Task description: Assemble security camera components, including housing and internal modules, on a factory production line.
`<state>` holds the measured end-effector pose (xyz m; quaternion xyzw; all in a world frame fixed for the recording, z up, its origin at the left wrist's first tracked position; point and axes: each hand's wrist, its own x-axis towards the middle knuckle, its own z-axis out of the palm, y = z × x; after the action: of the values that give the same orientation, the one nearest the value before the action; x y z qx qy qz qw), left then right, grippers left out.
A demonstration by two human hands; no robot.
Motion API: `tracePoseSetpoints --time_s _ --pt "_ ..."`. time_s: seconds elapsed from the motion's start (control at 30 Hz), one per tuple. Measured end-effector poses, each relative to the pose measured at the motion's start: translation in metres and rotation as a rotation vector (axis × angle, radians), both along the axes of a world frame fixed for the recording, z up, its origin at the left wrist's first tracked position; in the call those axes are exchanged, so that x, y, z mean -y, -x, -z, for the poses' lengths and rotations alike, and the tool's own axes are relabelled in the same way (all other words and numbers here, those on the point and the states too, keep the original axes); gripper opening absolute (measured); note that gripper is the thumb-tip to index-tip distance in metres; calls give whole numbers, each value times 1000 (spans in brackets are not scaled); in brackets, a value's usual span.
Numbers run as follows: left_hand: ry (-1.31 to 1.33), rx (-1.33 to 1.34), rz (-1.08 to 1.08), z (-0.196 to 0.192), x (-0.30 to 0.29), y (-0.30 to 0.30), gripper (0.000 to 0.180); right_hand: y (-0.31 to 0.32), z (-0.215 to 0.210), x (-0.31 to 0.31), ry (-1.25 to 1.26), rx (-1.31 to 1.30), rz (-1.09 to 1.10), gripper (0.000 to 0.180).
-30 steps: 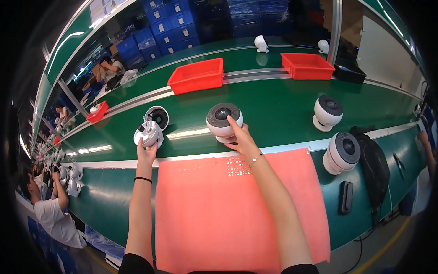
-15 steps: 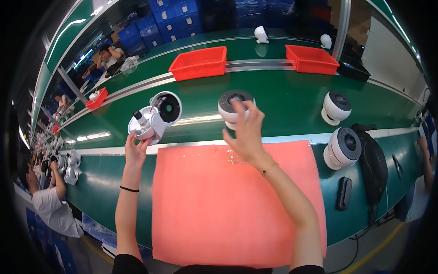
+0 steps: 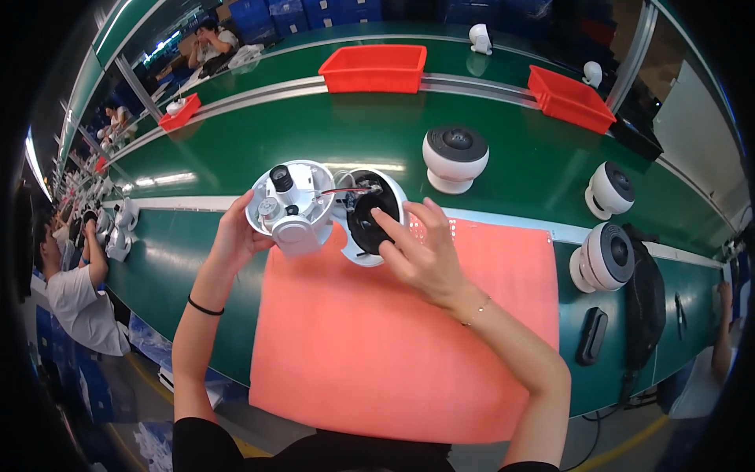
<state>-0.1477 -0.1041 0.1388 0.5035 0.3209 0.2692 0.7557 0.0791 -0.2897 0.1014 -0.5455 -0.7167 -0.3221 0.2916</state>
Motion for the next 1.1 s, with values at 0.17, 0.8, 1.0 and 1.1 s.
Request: tracePoseSetpoints --time_s 0.17,0.8,1.0,1.1 --pt "31 -36 231 23 -19 -7 40 14 -22 54 247 -253 -298 19" --pt "-143 -235 255 31 101 8 29 64 -40 85 1315 -1655 -467 39" --pt "-491 -349 -166 30 181 97 26 70 -45 72 1448 -1591 -386 36" --pt "-517 -498 -67 6 200 85 30 70 -46 64 1521 -1523 -347 34"
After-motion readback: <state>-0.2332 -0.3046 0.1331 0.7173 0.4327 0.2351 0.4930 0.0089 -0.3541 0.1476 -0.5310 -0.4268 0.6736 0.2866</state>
